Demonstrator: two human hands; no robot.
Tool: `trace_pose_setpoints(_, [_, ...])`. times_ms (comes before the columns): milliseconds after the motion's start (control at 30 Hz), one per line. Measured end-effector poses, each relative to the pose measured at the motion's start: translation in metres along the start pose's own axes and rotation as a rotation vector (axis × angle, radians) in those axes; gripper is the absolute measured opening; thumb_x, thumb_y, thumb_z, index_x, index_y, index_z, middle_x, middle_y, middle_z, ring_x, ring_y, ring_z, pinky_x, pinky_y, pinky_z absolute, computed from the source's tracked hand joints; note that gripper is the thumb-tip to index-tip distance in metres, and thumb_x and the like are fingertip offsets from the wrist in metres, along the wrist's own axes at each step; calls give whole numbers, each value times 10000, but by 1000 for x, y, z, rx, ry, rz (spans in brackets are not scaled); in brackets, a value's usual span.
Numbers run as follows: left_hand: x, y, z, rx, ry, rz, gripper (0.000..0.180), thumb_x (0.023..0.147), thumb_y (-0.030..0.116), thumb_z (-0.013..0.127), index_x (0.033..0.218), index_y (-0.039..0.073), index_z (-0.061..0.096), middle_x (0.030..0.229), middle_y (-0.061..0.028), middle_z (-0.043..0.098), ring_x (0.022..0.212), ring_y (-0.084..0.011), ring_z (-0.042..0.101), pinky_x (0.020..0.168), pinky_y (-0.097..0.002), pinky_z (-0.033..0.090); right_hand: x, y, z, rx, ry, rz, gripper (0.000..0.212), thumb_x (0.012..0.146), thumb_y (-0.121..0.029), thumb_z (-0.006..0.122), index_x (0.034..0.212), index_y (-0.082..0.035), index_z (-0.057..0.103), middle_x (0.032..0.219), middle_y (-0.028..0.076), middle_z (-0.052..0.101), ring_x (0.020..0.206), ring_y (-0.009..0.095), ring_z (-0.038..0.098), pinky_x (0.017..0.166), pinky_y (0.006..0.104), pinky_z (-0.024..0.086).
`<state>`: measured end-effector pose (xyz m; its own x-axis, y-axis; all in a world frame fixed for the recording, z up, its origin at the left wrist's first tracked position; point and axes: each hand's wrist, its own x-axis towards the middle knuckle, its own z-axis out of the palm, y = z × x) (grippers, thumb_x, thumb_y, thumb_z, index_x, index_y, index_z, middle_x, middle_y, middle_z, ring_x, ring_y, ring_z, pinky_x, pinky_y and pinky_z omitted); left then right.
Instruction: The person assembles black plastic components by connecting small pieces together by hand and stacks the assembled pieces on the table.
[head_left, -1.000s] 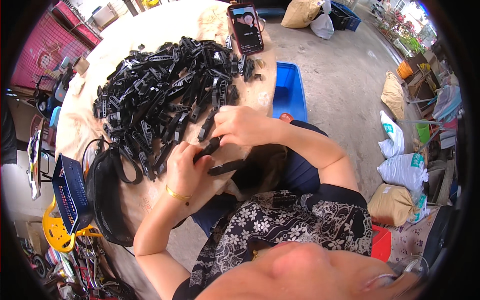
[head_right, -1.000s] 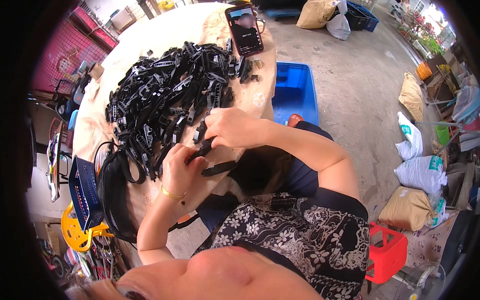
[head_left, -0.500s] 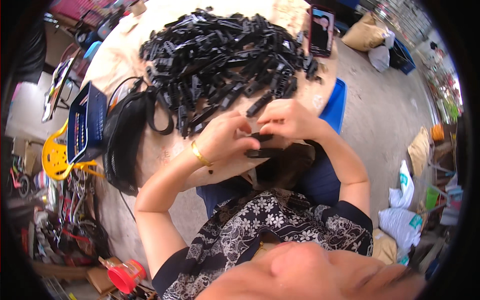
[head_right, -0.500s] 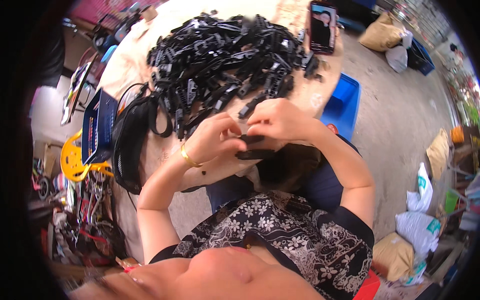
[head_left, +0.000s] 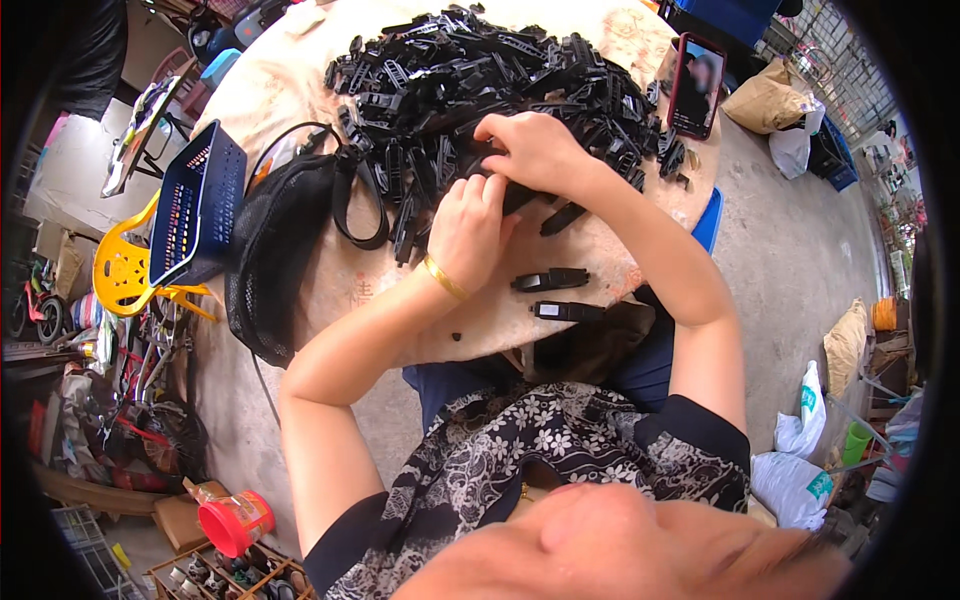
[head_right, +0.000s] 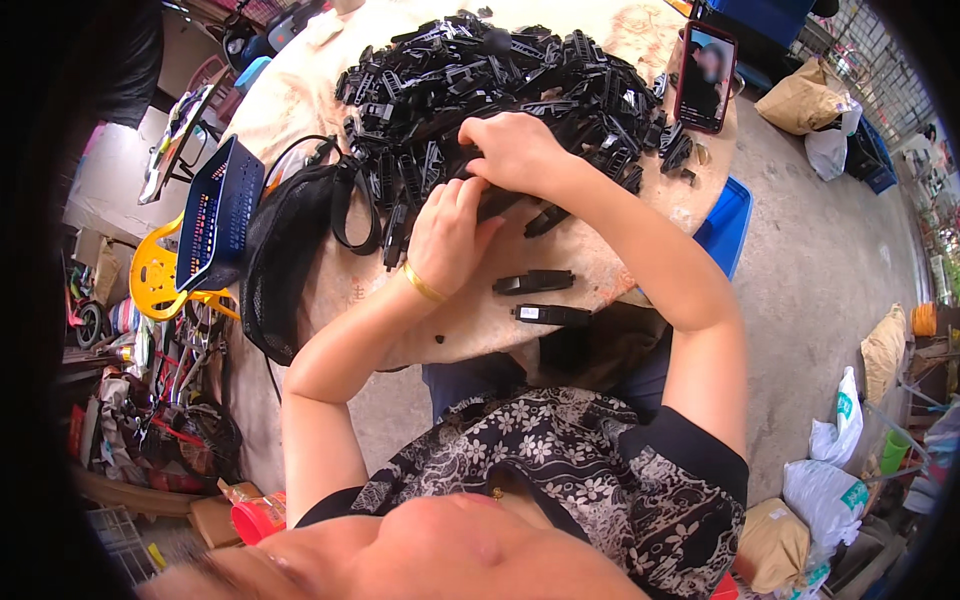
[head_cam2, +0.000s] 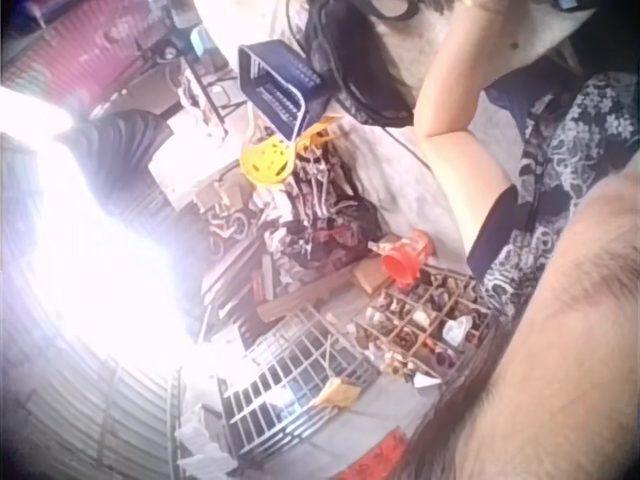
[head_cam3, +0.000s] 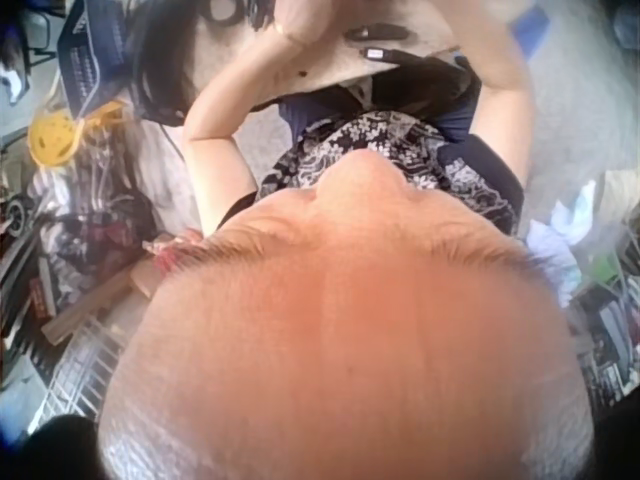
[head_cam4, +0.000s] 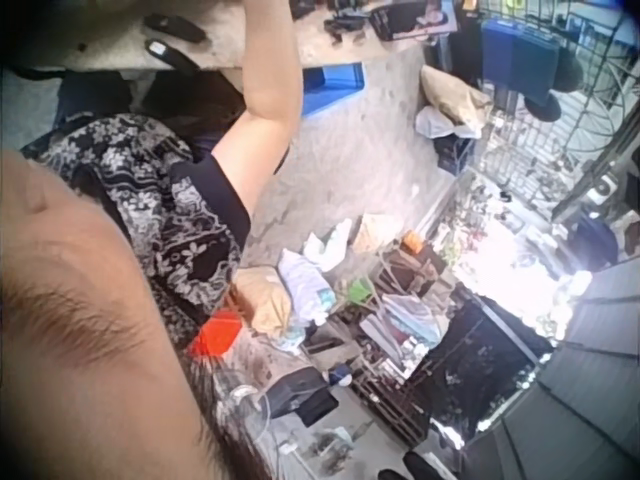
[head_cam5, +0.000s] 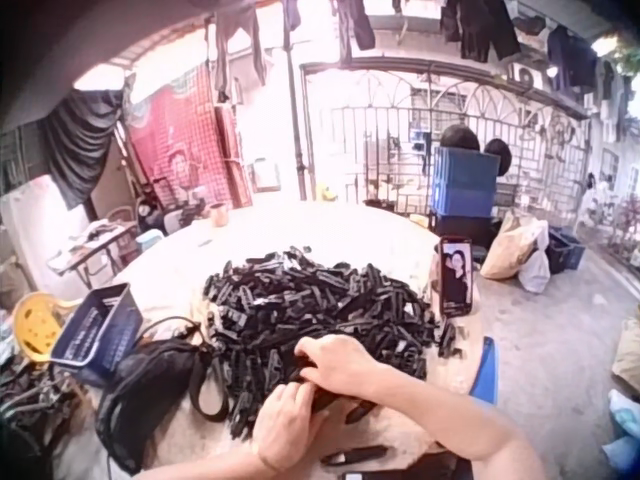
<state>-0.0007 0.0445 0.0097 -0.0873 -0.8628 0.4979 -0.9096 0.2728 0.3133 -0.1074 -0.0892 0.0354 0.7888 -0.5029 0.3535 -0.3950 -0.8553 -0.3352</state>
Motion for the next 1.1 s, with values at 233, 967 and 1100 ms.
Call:
trace_pose_setpoints(233, [4,-1,-5,-12,-7,-39,190,761,147,679,892,23,618,862,-122,592,830,-310,572,745,-394,473,-69,3,-49,838,-73,273,346,843,-13,628,1175,35,541,997,40,601,866,68,579,750,208,483])
trace_pose_setpoints(967, [-10,12,-16,-418,-300,52,147,708,61,693,834,19,631,821,-150,572,771,-365,585,671,-423,477,-130,-20,-58,37,-36,-27,203,695,-105,709,881,-36,665,791,74,564,807,267,542,697,365,476])
trace_pose_setpoints(1100, [-7,12,-10,-494,-333,78,141,700,64,698,819,20,637,815,-139,579,775,-349,591,671,-416,477,-125,-19,-40,179,8,-112,232,658,-40,729,879,-17,666,756,97,563,737,279,530,654,359,450])
